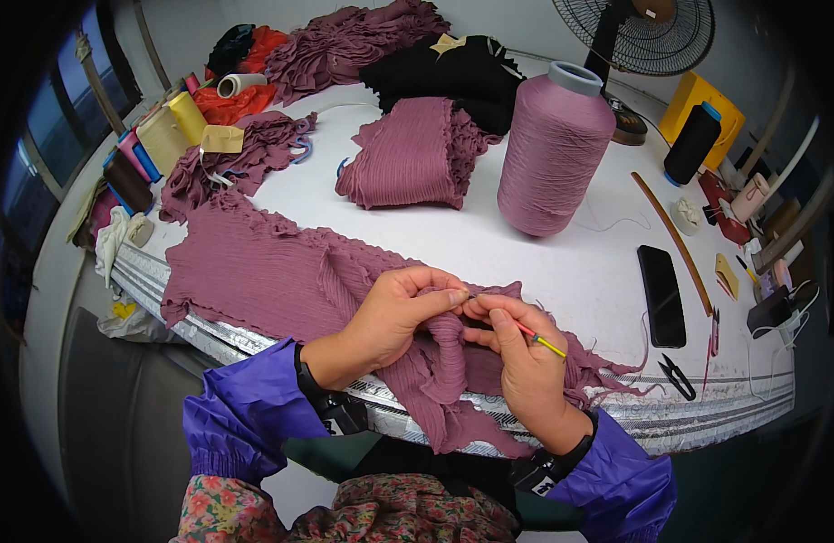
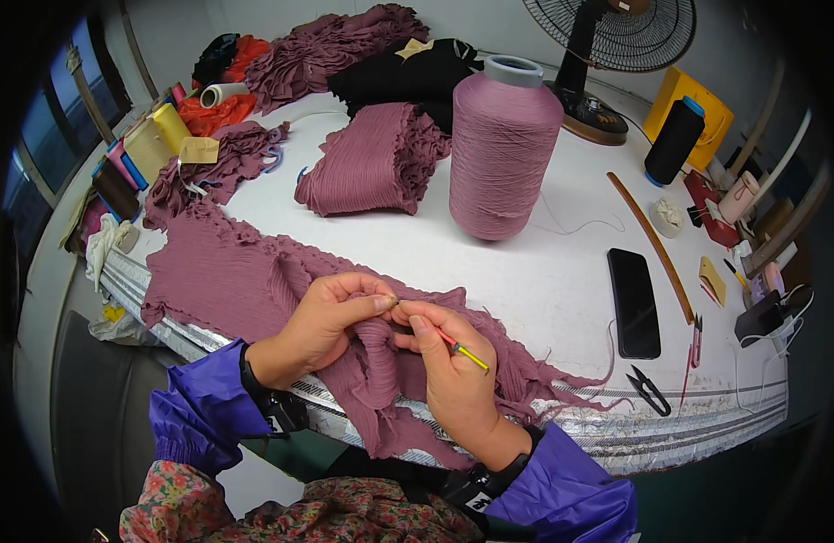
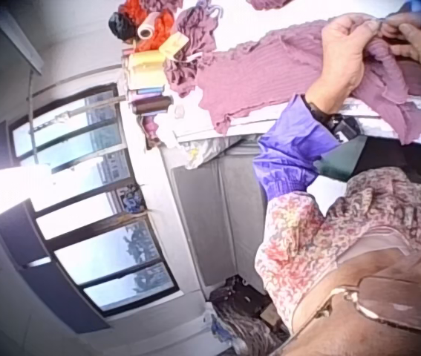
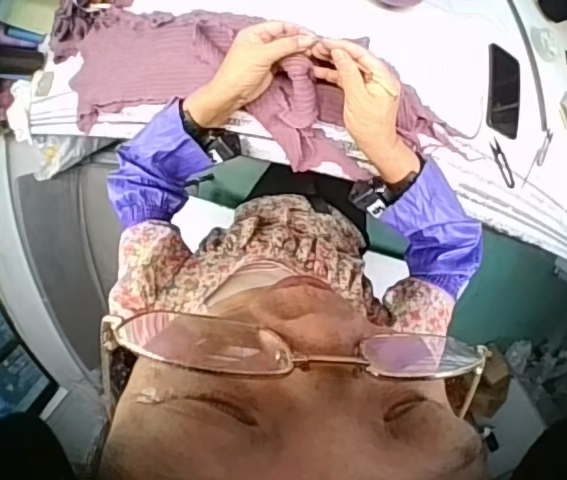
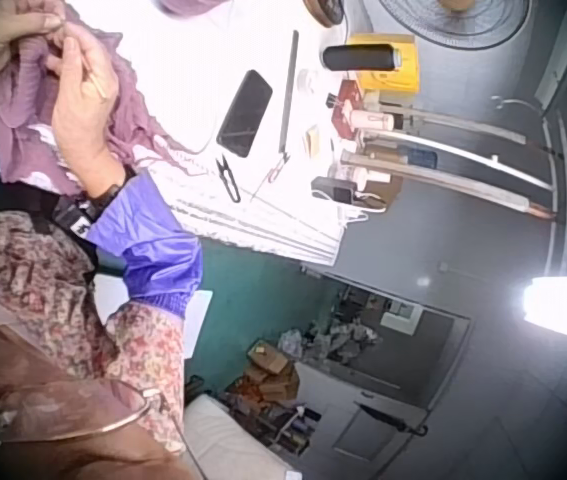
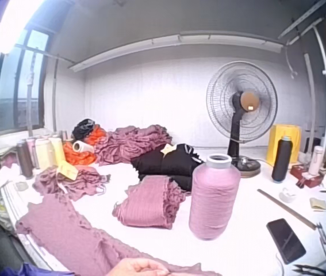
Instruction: Using a small hook tool to finish or repair seams and threads on a purple pleated garment.
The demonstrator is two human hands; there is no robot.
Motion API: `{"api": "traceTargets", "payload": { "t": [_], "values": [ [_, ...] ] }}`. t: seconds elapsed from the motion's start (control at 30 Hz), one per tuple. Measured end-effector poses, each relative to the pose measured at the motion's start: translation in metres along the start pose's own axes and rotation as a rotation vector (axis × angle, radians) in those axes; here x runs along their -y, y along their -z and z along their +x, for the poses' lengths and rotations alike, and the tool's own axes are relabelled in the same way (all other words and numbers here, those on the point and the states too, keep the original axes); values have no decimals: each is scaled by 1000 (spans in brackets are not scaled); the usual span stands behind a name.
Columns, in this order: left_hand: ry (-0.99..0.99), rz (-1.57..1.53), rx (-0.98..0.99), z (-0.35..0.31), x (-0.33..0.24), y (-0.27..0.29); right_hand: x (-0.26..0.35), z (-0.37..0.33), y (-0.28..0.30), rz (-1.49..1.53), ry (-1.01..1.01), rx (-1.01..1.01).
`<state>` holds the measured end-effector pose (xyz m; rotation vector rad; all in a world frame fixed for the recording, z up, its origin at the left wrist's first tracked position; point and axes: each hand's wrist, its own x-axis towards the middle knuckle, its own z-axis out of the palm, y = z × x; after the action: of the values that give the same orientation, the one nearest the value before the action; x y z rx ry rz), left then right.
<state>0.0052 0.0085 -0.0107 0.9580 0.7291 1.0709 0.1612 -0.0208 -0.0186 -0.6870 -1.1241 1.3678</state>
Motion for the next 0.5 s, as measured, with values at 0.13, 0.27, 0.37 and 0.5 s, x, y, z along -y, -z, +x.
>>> {"api": "traceTargets", "payload": {
  "t": [0.13,0.27,0.37,0.5],
  "values": [
    [3,4,-8,0,-1,-1,0,0,0,1,-6,-4],
    [3,7,-11,0,0,0,0,0,0,3,-6,-8],
    [10,18,-16,-1,-1,-1,0,0,0,7,-6,-10],
    [10,16,-19,-1,-1,-1,1,0,-1,10,-8,-8]
  ]
}}
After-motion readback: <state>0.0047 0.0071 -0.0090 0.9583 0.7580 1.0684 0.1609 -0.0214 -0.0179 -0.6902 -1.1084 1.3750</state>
